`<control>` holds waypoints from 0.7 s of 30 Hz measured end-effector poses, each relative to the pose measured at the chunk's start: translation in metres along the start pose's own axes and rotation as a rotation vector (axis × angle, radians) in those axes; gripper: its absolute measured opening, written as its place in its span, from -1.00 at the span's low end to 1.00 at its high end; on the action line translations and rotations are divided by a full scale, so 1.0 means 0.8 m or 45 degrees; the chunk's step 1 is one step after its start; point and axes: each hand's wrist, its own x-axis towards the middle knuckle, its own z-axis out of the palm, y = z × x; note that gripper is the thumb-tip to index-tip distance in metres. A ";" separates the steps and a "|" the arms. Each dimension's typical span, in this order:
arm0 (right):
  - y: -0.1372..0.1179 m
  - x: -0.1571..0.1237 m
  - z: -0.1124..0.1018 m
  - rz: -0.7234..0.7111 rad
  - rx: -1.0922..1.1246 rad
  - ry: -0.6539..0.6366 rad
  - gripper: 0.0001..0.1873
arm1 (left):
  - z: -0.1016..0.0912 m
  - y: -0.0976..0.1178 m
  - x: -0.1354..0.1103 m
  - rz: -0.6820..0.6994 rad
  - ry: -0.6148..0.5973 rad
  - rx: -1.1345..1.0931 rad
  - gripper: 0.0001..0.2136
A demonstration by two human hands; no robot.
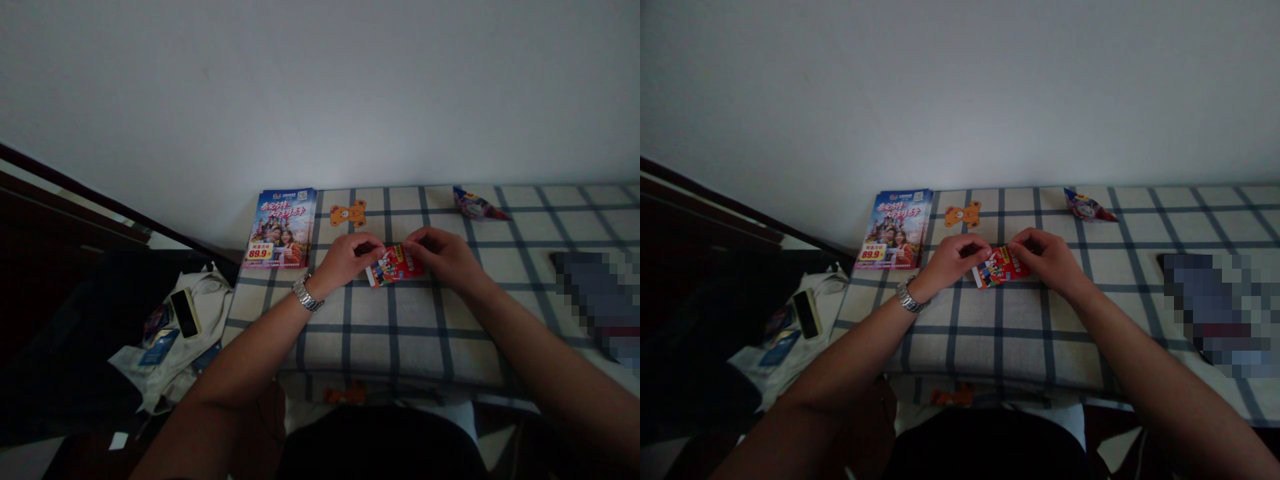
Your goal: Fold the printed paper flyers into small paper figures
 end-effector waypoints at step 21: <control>-0.003 -0.001 0.002 0.020 -0.161 0.127 -0.74 | 0.004 -0.001 0.000 0.010 0.026 -0.054 -0.72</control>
